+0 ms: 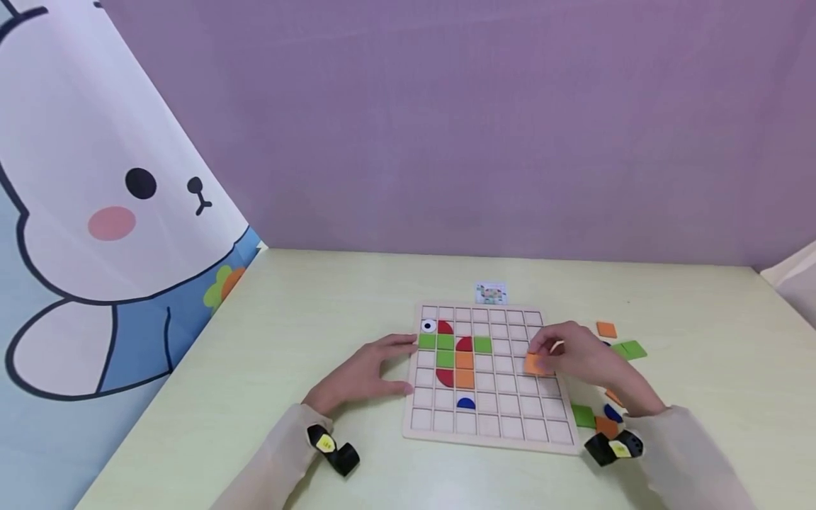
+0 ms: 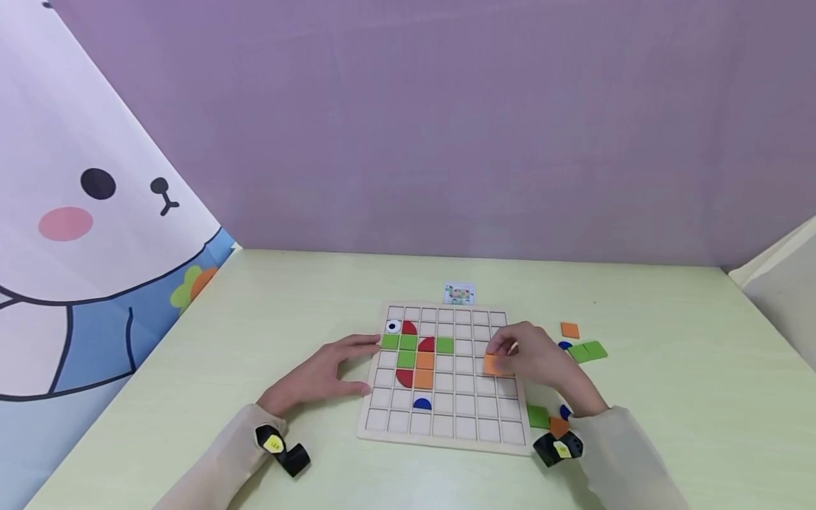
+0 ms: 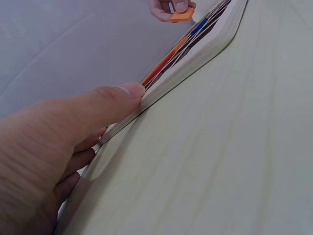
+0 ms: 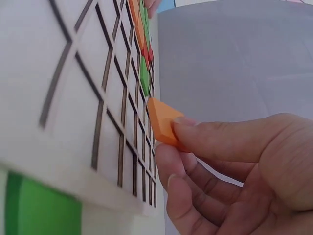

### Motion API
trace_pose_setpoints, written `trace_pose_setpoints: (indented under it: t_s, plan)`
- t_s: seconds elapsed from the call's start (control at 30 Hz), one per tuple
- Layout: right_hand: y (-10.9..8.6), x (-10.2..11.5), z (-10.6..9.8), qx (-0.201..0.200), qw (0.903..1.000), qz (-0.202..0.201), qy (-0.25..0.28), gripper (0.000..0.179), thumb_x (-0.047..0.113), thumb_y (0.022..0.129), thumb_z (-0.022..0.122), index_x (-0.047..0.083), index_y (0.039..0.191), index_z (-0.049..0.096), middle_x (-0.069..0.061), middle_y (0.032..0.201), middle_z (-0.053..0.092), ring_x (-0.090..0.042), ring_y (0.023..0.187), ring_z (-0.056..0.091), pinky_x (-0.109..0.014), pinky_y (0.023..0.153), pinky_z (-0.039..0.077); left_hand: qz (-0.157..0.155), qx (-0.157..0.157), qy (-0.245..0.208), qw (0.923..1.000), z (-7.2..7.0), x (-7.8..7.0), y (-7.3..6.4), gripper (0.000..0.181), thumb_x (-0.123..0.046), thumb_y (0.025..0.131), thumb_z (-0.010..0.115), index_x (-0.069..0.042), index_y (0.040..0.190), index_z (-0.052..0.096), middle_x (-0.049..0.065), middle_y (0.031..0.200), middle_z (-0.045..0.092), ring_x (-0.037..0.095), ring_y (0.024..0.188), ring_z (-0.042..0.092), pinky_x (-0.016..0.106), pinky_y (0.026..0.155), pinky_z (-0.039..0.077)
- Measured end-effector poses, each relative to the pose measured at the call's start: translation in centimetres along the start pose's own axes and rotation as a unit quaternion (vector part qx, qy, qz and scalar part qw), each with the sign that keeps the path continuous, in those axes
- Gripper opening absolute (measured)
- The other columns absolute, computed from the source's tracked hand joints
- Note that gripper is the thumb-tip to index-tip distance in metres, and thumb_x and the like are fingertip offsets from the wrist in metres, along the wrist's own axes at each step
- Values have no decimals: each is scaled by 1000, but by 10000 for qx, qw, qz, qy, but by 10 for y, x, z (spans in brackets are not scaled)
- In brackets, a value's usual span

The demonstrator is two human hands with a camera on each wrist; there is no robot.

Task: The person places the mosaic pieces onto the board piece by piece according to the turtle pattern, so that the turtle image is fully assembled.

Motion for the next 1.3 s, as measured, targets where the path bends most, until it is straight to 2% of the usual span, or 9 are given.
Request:
trace_pose_setpoints:
  t_s: [0.3,0.47,0.7,0.93,1.3]
  plan:
    - [13,11,8,12,10000,90,-26,12,-2,80,68,4,90,67,-2,83,60,-17,78,51,-22,65,47,25,16,49,10000,0,0,0,67,-34,81,75,-12,139,50,3,150,40,26,140,34,46,113,33]
    - [20,17,12,13,10000,9,-58,13,-4,80,67,5,89,68,-1,82,60,-17,79,51,-23,68,47,27,17,30,10000,0,0,0,67,-35,81,74,-13,139,50,3,150,40,26,140,34,46,113,33]
    - [30,19,20,47,9999,122,-60,12,-3,80,68,7,88,68,-1,82,60,-18,80,51,-27,69,45,36,-11,14,10000,1,2,1,67,-36,81,74,-12,139,50,3,149,41,25,139,36,46,112,34]
    - [39,21,28,38,9999,68,-138,13,-2,80,69,8,88,70,-1,81,62,-17,80,51,-28,72,46,6,11,-28,10000,1,1,1,67,-35,81,74,-12,139,50,3,150,41,25,140,35,46,113,33]
    - [45,26,36,90,9996,261,-57,13,-4,79,69,7,87,70,-2,80,61,-17,76,51,-28,68,45,-66,44,-55,10000,1,1,2,67,-34,81,75,-12,139,50,2,150,40,25,140,34,45,114,32]
Point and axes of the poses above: each hand's wrist, its own y-axis towards the middle knuckle, its own z-axis out of the palm, x = y × z, the point moved 5 cm from there along y, towards the middle knuckle
